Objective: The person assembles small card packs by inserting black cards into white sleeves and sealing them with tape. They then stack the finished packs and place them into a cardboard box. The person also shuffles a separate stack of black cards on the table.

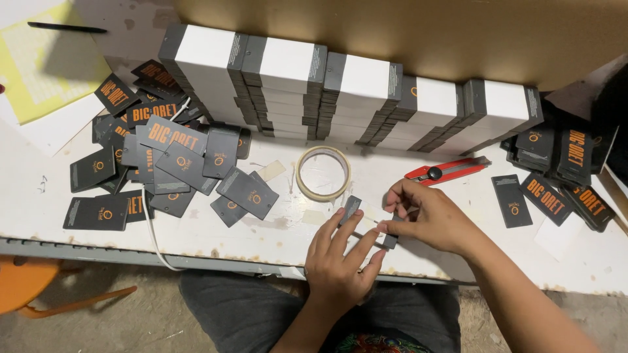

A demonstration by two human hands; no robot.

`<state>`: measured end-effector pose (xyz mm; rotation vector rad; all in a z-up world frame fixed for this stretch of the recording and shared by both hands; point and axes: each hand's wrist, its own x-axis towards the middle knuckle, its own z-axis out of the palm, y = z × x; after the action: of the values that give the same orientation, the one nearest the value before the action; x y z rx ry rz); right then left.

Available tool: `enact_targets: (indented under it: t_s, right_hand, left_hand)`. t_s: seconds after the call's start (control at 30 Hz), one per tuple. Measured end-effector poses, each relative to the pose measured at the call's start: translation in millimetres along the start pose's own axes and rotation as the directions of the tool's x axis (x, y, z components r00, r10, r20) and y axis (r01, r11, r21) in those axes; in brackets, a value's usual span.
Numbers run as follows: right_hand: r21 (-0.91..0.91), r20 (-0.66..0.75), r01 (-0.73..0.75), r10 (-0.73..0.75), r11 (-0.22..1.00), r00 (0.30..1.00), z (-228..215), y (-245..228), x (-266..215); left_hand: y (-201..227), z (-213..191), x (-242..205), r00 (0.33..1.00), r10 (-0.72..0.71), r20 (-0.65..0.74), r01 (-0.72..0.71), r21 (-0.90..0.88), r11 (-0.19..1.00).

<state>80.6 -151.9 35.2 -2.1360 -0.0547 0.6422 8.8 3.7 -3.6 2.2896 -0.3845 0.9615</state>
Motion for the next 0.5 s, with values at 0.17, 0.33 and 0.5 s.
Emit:
enact_targets:
  t_s: [0.17, 0.33, 0.5]
  right_hand:
    - [0.216, -0.001, -0.035, 0.037, 0.976, 0.999, 3, 16, 8]
    - [0.297, -0.049, -0.091, 0.111, 0.951, 0.993, 8, 12, 2]
    - [0.298, -0.133, -0.044, 0.087, 0.954, 0.987, 11, 4, -5]
  left_hand:
    - [-2, 0, -3, 0.999, 0.026, 0.043, -0.026, 0.010, 1.000]
    - [-4, 2, -7, 0.998, 0.041, 0.043, -0.042, 0.020, 0.999]
    - [-5, -1, -9, 0.995, 0.053, 0.082, -0.050, -0.036, 0.998]
